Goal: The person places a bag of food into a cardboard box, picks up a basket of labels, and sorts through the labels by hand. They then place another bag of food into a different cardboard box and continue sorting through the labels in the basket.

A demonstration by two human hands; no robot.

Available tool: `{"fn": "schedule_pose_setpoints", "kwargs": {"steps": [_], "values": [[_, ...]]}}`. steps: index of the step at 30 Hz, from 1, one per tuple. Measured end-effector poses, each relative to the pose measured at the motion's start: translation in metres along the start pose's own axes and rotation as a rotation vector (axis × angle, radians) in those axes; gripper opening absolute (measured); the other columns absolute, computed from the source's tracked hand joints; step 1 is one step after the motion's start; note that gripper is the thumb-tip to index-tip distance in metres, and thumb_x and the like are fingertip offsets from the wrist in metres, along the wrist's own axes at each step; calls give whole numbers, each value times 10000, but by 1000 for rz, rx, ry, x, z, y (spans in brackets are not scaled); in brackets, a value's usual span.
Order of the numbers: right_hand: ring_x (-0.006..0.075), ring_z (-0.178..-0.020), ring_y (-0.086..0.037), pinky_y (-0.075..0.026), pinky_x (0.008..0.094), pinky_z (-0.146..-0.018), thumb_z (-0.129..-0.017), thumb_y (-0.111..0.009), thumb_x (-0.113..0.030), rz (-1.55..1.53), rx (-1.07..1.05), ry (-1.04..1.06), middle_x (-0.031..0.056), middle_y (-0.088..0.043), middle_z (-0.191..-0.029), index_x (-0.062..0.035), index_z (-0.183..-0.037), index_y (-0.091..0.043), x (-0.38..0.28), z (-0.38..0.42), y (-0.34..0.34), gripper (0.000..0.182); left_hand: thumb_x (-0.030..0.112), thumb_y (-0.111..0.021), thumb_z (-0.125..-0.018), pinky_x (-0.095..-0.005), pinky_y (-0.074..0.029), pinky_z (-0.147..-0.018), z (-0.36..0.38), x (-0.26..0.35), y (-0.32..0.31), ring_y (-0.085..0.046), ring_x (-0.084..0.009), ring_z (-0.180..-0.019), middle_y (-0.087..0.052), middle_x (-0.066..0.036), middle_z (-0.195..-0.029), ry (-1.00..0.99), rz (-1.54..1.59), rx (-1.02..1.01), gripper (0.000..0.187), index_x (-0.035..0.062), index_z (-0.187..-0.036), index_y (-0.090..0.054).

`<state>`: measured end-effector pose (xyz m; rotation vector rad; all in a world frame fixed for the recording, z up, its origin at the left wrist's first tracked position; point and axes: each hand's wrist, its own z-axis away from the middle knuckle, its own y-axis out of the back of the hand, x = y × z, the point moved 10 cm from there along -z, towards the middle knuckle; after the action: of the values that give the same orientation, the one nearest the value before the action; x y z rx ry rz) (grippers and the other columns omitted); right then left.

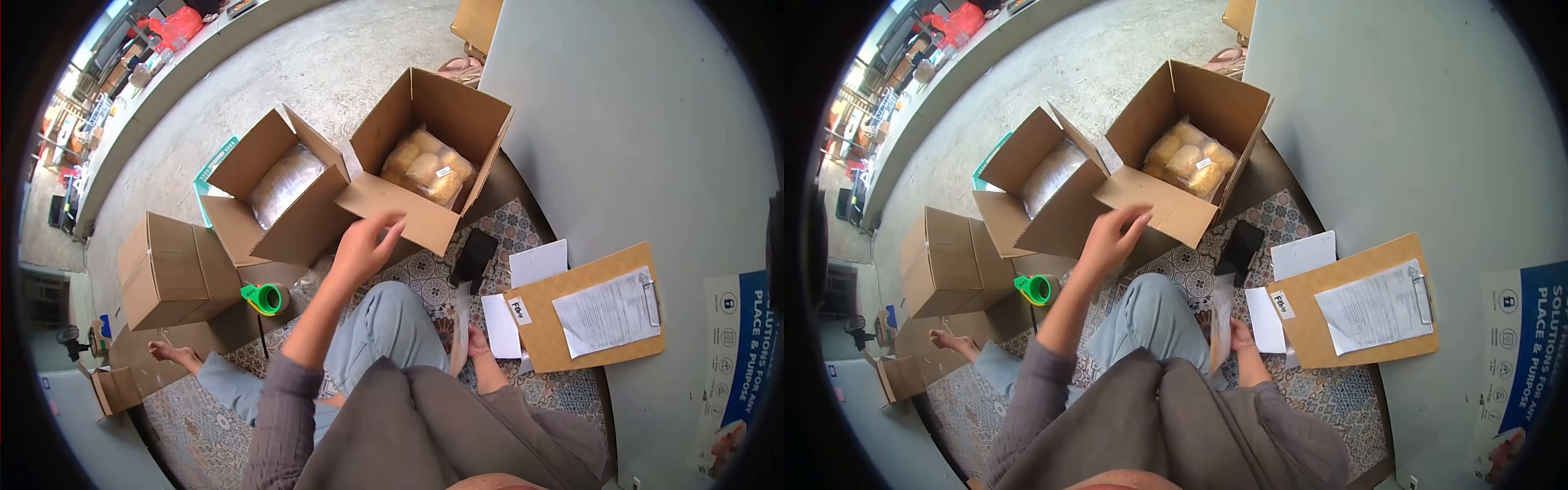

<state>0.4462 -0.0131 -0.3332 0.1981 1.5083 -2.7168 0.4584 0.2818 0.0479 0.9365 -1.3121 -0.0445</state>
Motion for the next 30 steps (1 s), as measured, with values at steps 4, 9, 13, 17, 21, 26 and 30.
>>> {"fn": "schedule_pose_setpoints", "kwargs": {"steps": [4, 9, 13, 17, 21, 26, 30], "values": [[223, -678, -485, -416, 384, -665, -746, -587, -312, -7, -211, -75, 66, -500, -800, -41, -1008, -530, 4, -2, -4, 380, 235, -511, -806, -362, -455, -722, -107, 26, -43, -577, -285, -817, -606, -122, -885, -162, -290, -94, 248, 71, -979, -580], [249, -748, -519, -414, 402, -708, -723, -623, -282, 16, -197, -107, 85, -516, -851, -16, -1032, -496, 8, 0, -3, 427, 312, -492, -783, -405, -410, -845, -206, -19, -161, -505, -253, -1005, -549, -82, -1075, -280, -826, -298, 298, 164, -1024, -588], [283, -819, -541, -416, 420, -760, -715, -634, -268, 20, -151, -93, 102, -530, -897, 1, -1038, -493, 4, 2, -12, 443, 463, -546, -691, -516, -269, -943, -230, -46, -184, -401, -280, -1138, -511, -111, -1137, -213, -807, -406, 498, 170, -1094, -553], [287, -830, -550, -420, 423, -781, -702, -648, -247, -47, -128, -158, 105, -532, -890, 5, -986, -517, 9, 6, -8, 402, 541, -604, -595, -583, -194, -953, -222, -65, -182, -328, -318, -1197, -477, -130, -1182, -146, -1119, -472, 673, 151, -1137, -523], [274, -791, -537, -424, 403, -730, -688, -658, -244, -29, -144, -195, 102, -518, -859, 5, -931, -528, 11, 9, -17, 372, 511, -625, -590, -629, -111, -949, -232, -89, -150, -348, -341, -1180, -488, -136, -1171, 126, -1042, -445, 677, 107, -1126, -532], [278, -765, -516, -425, 374, -663, -680, -661, -224, -12, -100, -174, 113, -507, -866, 19, -927, -519, 10, 10, -16, 374, 482, -502, -735, -572, -182, -964, -239, -77, -154, -457, -294, -1094, -554, -114, -1104, 205, -1102, -633, 519, 86, -1059, -584], [290, -774, -519, -433, 377, -695, -683, -656, -192, -38, -72, -197, 115, -497, -849, 20, -925, -512, 11, 12, -16, 352, 479, -379, -809, -404, -263, -983, -266, -127, -179, -413, -270, -1156, -493, -103, -1195, 134, -772, -573, 505, 134, -1142, -537]]}}
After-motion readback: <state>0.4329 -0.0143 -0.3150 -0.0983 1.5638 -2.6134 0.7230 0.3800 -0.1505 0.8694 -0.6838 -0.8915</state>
